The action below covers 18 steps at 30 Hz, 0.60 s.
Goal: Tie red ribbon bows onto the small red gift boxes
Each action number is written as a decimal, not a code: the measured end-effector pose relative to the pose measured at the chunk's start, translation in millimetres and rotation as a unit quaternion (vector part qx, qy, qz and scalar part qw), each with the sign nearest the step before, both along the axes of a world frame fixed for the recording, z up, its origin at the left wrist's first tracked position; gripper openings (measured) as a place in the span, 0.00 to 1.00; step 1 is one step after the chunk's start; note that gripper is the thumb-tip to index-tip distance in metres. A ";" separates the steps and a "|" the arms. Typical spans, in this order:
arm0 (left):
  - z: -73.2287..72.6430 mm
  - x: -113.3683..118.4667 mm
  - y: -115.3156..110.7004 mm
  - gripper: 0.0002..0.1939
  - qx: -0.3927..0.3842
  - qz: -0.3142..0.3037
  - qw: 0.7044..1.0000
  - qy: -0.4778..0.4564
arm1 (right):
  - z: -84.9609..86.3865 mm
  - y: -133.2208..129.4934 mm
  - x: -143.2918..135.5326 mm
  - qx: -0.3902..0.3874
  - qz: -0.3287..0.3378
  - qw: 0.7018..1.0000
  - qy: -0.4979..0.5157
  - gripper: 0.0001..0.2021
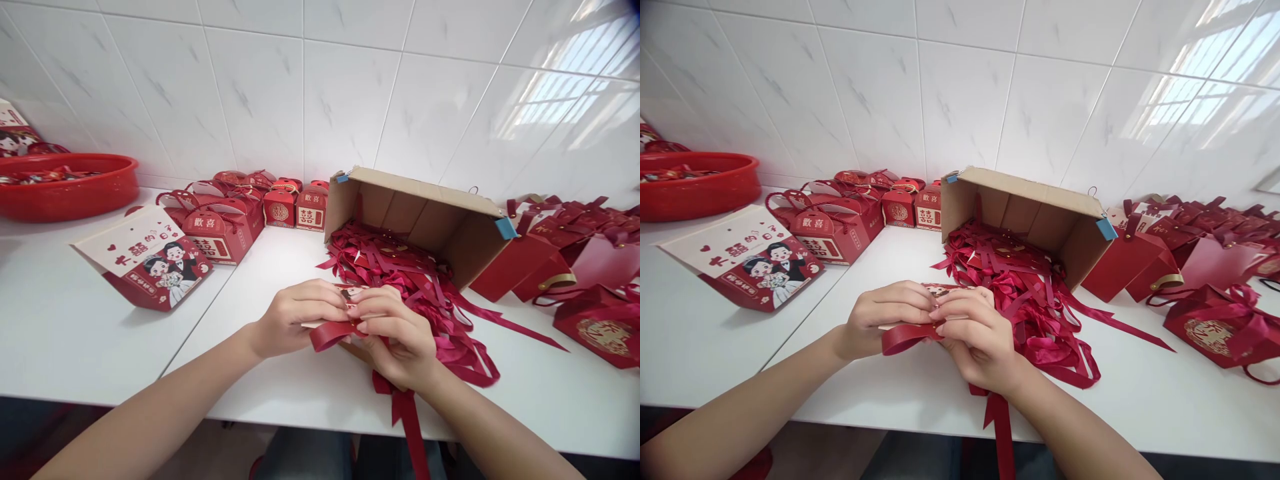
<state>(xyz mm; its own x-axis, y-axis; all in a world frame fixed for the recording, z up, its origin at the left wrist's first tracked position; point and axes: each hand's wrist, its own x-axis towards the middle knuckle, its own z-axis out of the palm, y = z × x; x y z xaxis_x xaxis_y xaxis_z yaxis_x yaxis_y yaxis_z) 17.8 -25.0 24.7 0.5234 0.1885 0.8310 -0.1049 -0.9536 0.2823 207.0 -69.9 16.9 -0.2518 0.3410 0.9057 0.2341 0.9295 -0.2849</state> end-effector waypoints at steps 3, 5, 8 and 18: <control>0.9 0.1 1.5 0.10 0.002 -0.011 1.000 -0.008 | -0.2 -0.3 -0.6 0.002 0.015 1.000 0.008 0.15; 1.3 0.7 1.7 0.09 -0.006 -0.012 1.000 -0.005 | -1.8 -1.1 -1.1 -0.007 0.026 0.999 0.020 0.16; 0.8 2.5 0.8 0.11 -0.026 -0.010 1.000 -0.010 | -5.9 -2.1 -2.4 -0.052 0.043 0.996 0.062 0.16; -4.6 4.8 -1.5 0.10 -0.096 -0.033 0.995 -0.018 | -0.4 -1.2 -4.3 -0.073 0.043 0.993 0.080 0.09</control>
<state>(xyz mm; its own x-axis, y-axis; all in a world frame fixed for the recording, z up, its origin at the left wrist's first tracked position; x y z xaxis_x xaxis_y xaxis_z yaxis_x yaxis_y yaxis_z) 22.6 -26.5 20.1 0.5098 0.3111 0.8021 -0.1791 -0.8735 0.4527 202.8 -71.1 16.4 -0.1424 0.4557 0.8787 0.0968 0.8899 -0.4459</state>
